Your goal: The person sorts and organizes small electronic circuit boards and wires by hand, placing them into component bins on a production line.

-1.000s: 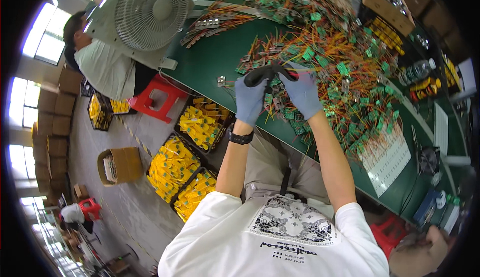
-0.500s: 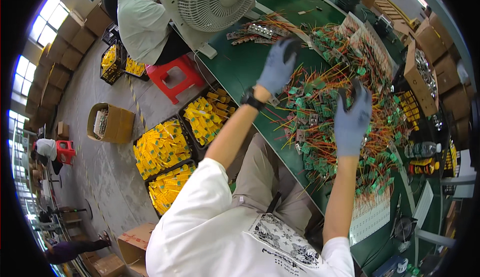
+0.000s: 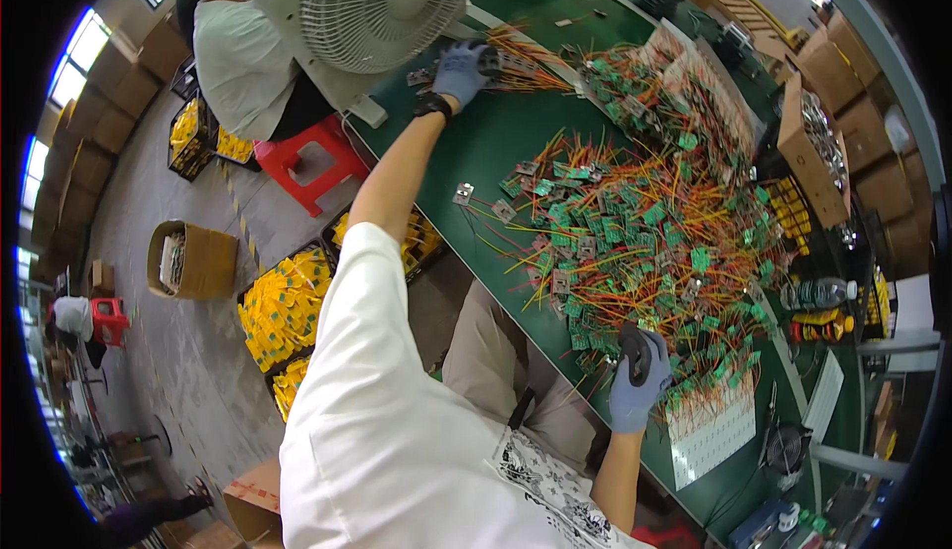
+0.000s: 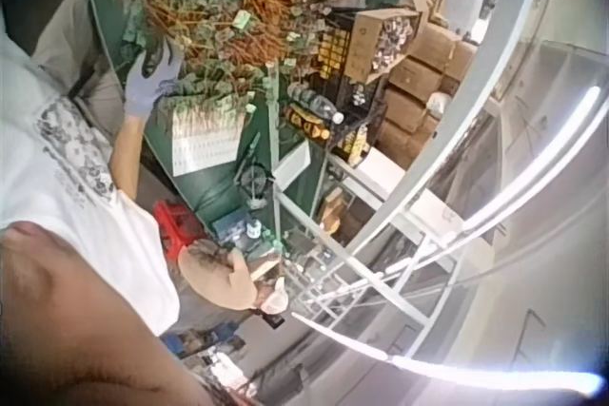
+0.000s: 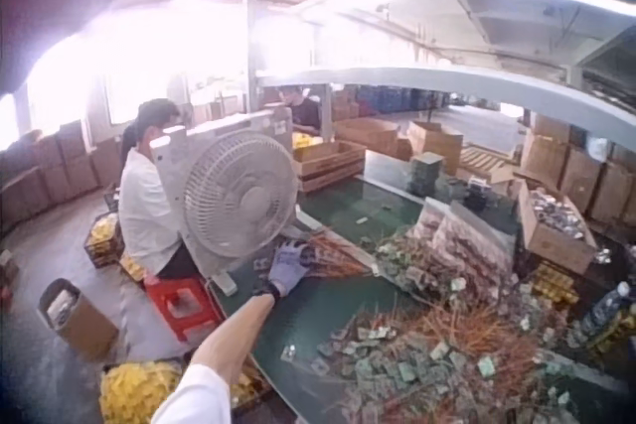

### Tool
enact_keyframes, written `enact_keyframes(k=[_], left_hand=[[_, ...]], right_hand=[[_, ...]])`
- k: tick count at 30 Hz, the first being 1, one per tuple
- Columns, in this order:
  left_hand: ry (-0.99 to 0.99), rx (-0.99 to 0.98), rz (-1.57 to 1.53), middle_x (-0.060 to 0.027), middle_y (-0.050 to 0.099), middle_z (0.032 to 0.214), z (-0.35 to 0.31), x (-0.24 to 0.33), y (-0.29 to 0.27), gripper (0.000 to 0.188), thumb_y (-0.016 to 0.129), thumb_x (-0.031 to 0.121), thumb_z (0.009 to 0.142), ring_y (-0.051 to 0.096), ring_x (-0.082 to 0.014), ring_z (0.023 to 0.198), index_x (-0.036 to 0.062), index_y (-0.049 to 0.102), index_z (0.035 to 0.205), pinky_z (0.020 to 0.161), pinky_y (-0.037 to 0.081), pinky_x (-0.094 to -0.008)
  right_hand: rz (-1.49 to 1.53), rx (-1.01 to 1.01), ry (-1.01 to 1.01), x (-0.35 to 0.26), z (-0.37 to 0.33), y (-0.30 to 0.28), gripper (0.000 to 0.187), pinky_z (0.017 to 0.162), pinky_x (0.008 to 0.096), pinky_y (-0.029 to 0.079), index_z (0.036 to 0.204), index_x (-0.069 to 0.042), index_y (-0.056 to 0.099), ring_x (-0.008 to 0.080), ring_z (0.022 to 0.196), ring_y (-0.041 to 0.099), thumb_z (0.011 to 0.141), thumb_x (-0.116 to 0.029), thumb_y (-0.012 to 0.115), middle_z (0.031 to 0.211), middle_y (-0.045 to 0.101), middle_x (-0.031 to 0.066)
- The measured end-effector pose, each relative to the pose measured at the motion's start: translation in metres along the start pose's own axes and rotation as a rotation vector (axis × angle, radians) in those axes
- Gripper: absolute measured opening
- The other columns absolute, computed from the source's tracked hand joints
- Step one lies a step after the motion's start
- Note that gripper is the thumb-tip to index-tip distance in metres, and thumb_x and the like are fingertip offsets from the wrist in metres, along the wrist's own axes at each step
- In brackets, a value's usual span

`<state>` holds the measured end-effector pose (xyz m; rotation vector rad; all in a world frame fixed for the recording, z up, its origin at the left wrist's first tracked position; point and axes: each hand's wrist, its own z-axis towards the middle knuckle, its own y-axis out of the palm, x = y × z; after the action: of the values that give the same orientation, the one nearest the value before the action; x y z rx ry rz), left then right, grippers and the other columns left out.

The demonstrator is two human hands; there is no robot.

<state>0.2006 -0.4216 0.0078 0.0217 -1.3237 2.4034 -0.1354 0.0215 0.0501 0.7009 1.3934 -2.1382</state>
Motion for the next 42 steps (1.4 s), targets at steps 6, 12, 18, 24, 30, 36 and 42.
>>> enact_keyframes(k=[6, 12, 18, 24, 30, 36, 42], left_hand=[[-0.087, 0.154, -0.395, -0.0157, 0.062, 0.114, 0.007, -0.019, -0.027, 0.047, 0.076, 0.03, 0.072, 0.056, -0.0355, 0.107, 0.0122, 0.064, 0.114, 0.096, 0.043, -0.0432], [-0.358, 0.28, -1.11, -0.0101, 0.066, 0.11, 0.012, -0.005, -0.056, 0.033, 0.066, 0.003, 0.084, 0.062, -0.0165, 0.098, -0.0059, 0.059, 0.115, 0.087, 0.048, -0.029], [-0.436, 0.458, -1.652, -0.006, 0.065, 0.095, -0.008, 0.025, -0.097, 0.023, 0.063, 0.006, 0.089, 0.062, -0.0147, 0.083, -0.0019, 0.061, 0.11, 0.073, 0.052, -0.0273], [-0.233, 0.336, -1.568, -0.0072, 0.063, 0.098, -0.065, 0.081, -0.111, 0.022, 0.057, 0.016, 0.095, 0.063, -0.0179, 0.085, 0.0008, 0.058, 0.111, 0.072, 0.054, -0.0317], [-0.545, -0.142, -2.048, -0.0074, 0.064, 0.11, -0.147, 0.195, -0.183, 0.034, 0.059, 0.019, 0.093, 0.063, -0.0175, 0.094, 0.0001, 0.055, 0.122, 0.079, 0.052, -0.0287], [-0.215, -0.854, -1.588, -0.0065, 0.068, 0.102, -0.183, 0.261, -0.212, 0.036, 0.065, 0.012, 0.088, 0.06, -0.0082, 0.086, -0.0056, 0.061, 0.118, 0.078, 0.049, -0.0221], [-0.487, -0.921, -1.605, -0.0108, 0.066, 0.109, -0.195, 0.269, -0.227, 0.047, 0.051, 0.033, 0.099, 0.064, -0.0147, 0.09, -0.0033, 0.054, 0.128, 0.08, 0.052, -0.0263]], right_hand=[[0.032, -0.127, -0.081, -0.009, 0.002, 0.006, 0.035, 0.08, 0.043, 0.048, 0.103, -0.003, 0.062, 0.0356, 0.091, 0.059, 0.069, -0.005, 0.068, 0.103, 0.061, 0.0155], [0.073, -0.197, -0.121, -0.031, -0.004, 0.004, 0.036, 0.08, 0.0442, 0.048, 0.103, -0.005, 0.063, 0.0354, 0.092, 0.058, 0.068, -0.009, 0.071, 0.101, 0.061, 0.0138], [0.108, -0.196, -0.154, -0.036, -0.018, 0.01, 0.033, 0.076, 0.0421, 0.05, 0.103, -0.005, 0.063, 0.0345, 0.088, 0.06, 0.073, -0.011, 0.071, 0.099, 0.063, 0.0137], [0.228, -0.226, -0.167, -0.047, -0.024, 0.017, 0.028, 0.078, 0.042, 0.05, 0.104, -0.003, 0.063, 0.0361, 0.089, 0.062, 0.077, -0.009, 0.069, 0.1, 0.064, 0.0165], [0.421, 0.163, 0.342, -0.038, -0.025, 0.019, 0.029, 0.075, 0.0349, 0.051, 0.109, 0.002, 0.062, 0.0218, 0.088, 0.066, 0.084, -0.013, 0.062, 0.097, 0.068, 0.0138], [1.049, -0.135, 0.455, -0.066, 0.02, -0.028, 0.025, 0.059, 0.0258, 0.047, 0.108, 0.001, 0.063, 0.0116, 0.068, 0.061, 0.089, -0.015, 0.061, 0.078, 0.063, 0.0062], [1.237, -0.07, 0.573, -0.037, 0.013, -0.008, 0.029, 0.053, 0.0236, 0.045, 0.112, 0.0, 0.063, 0.009, 0.066, 0.058, 0.088, -0.017, 0.067, 0.082, 0.063, 0.0032]])
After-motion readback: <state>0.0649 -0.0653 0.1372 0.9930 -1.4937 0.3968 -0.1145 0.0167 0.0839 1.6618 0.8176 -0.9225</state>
